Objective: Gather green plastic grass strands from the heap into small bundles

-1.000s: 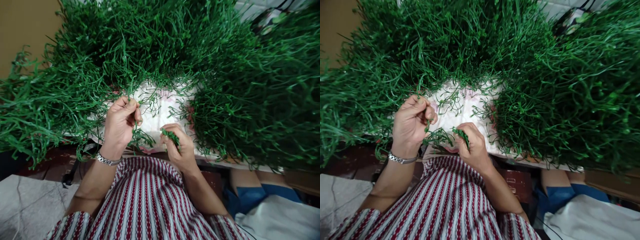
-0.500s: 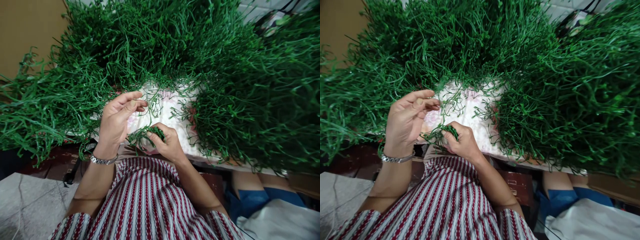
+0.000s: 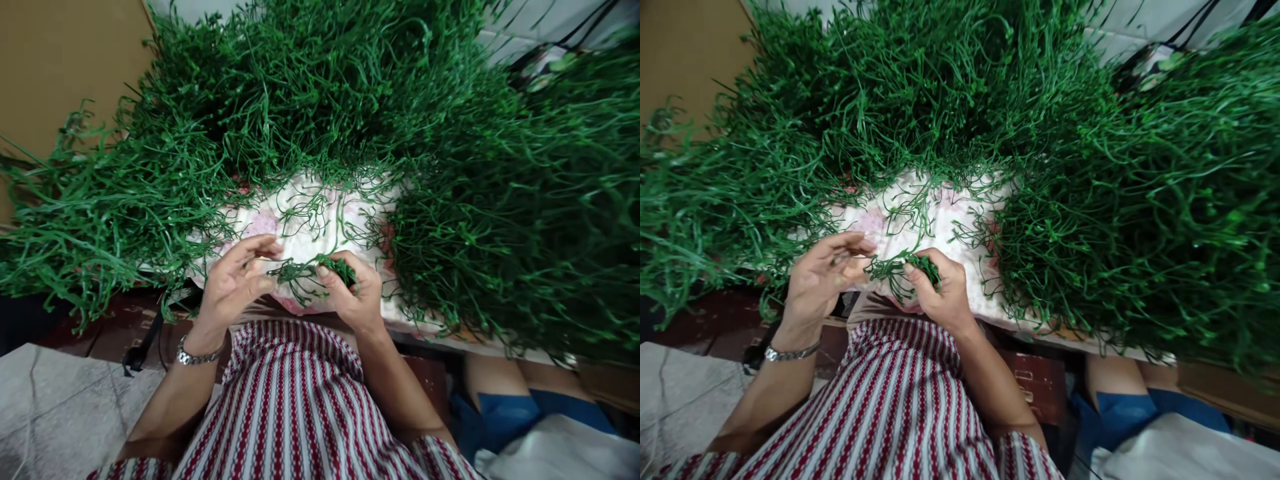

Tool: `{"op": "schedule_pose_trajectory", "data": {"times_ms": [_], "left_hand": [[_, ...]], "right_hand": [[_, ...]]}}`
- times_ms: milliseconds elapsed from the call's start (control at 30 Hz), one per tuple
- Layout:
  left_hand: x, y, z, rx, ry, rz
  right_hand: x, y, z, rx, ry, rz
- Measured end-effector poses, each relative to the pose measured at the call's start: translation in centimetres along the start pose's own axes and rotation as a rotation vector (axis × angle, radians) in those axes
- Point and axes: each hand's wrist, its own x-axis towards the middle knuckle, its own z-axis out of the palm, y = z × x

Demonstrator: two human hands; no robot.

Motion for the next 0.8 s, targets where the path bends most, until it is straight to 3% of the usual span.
{"op": "schedule_pose_trajectory", "data": {"times_ms": [100,133,167,233,333,467,667,800], "left_hand": [[-0.9,-0.9,0.2,0.317,0.405,0.334],[-1.2,-0.9,0.4,0.465,0.463,0.448],[-1.4,-0.8,0.7,0.604,0.453,0.540],[-1.6,-0.5,1.6,0.797,0.309,0.620],[-1.2,-0.2,3.2,0.873,0.201,0.551],[-0.3,-0.6,4.1,0.784,0.157,0.518],[-0.3,-0.5,3.4,0.538,0.129,0.375],[-0.1,0.3,3.5,0.459,0.001,0.275]], "right_hand": [[-0.1,-0.2,-0.4,-0.029,0.077,-0.032],[-0.1,-0.2,-0.4,-0.041,0.094,-0.044],[-0.1,-0.3,-0.5,-0.051,0.108,-0.055],[-0.1,-0.4,-0.5,-0.057,0.120,-0.061],[-0.3,-0.6,-0.2,-0.032,0.098,-0.053],[-0.6,-0.7,-0.3,-0.025,0.060,-0.048],[0.0,0.9,-1.8,0.064,-0.014,-0.064],[1.3,1.8,-1.9,0.118,-0.047,-0.040]]}}
